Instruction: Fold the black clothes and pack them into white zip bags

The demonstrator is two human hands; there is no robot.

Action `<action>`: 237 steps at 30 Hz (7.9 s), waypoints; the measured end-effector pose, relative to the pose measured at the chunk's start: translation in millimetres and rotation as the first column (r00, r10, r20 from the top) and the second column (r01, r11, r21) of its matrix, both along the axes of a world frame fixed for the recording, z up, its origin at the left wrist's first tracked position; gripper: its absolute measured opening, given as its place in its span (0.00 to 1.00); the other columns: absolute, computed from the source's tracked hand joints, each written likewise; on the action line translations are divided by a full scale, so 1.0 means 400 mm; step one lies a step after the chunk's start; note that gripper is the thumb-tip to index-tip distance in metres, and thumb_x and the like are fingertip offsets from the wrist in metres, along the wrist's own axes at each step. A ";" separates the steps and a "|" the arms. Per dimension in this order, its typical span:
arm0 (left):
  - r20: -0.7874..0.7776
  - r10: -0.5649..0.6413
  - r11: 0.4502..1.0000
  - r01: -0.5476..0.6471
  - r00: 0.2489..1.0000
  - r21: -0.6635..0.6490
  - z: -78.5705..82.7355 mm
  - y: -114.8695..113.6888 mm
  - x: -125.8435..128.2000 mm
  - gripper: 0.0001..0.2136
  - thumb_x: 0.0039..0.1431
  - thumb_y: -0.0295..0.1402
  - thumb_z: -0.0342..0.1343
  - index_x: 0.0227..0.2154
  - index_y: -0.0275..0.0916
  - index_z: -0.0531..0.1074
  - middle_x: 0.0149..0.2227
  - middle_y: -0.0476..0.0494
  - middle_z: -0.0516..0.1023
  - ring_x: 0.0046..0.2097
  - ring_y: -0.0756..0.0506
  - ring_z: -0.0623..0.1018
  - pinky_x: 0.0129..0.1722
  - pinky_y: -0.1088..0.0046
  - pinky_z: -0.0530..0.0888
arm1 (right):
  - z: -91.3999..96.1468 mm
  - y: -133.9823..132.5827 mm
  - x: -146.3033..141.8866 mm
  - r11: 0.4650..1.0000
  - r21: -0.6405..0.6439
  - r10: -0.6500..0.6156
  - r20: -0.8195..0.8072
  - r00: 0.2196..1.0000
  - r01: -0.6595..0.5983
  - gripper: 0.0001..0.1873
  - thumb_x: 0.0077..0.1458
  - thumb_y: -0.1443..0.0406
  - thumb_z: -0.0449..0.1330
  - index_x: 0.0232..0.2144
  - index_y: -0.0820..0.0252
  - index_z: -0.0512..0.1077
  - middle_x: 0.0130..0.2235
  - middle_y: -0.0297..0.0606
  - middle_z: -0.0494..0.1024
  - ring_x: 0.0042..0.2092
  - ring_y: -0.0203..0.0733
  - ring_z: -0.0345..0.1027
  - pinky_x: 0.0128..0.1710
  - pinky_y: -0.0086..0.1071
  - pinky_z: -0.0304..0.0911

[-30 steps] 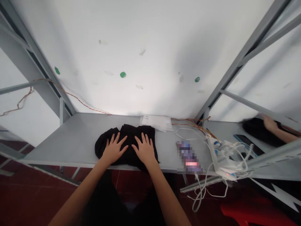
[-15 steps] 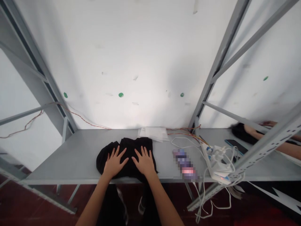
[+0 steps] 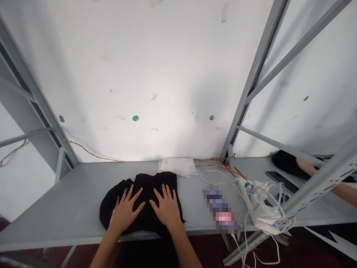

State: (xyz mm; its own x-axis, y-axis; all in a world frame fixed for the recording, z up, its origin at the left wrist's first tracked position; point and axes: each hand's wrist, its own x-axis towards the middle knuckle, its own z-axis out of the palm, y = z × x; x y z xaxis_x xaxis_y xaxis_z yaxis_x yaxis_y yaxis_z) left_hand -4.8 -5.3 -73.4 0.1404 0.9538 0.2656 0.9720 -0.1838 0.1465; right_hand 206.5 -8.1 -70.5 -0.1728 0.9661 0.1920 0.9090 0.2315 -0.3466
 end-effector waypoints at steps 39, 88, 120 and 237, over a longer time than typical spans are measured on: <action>0.029 -0.016 0.999 0.016 0.999 -0.029 0.004 -0.021 0.048 0.32 0.66 0.47 0.54 0.71 0.60 0.53 0.75 0.43 0.49 0.74 0.27 0.53 0.68 0.36 0.56 | -0.014 0.001 0.052 0.999 -0.033 0.017 0.044 0.999 -0.016 0.32 0.69 0.44 0.47 0.70 0.42 0.58 0.74 0.43 0.53 0.74 0.54 0.44 0.71 0.58 0.44; 0.287 -0.439 0.816 0.511 0.852 -0.270 0.131 -0.107 -0.212 0.18 0.69 0.35 0.54 0.57 0.65 0.73 0.62 0.53 0.75 0.63 0.42 0.75 0.62 0.59 0.74 | -0.025 -0.134 0.417 0.911 -0.205 0.273 -0.356 0.894 -0.359 0.18 0.69 0.53 0.53 0.54 0.41 0.77 0.56 0.39 0.81 0.58 0.52 0.74 0.57 0.51 0.70; 0.972 0.192 0.940 -0.260 -0.138 -0.222 0.110 -0.246 0.060 0.23 0.65 0.41 0.59 0.62 0.52 0.66 0.66 0.40 0.66 0.67 0.38 0.67 0.59 0.60 0.75 | 0.036 -0.068 -0.040 0.957 0.079 0.286 -0.107 0.952 -0.279 0.29 0.72 0.62 0.49 0.72 0.52 0.54 0.72 0.41 0.59 0.73 0.53 0.50 0.69 0.56 0.54; 0.227 -0.001 1.000 -0.001 0.974 0.008 0.052 -0.137 0.091 0.10 0.70 0.35 0.53 0.48 0.46 0.76 0.43 0.43 0.76 0.46 0.40 0.77 0.45 0.61 0.72 | 0.145 0.062 0.305 0.899 -0.404 -0.006 -0.401 0.916 -0.171 0.24 0.51 0.51 0.69 0.47 0.55 0.77 0.48 0.40 0.83 0.51 0.58 0.76 0.54 0.49 0.70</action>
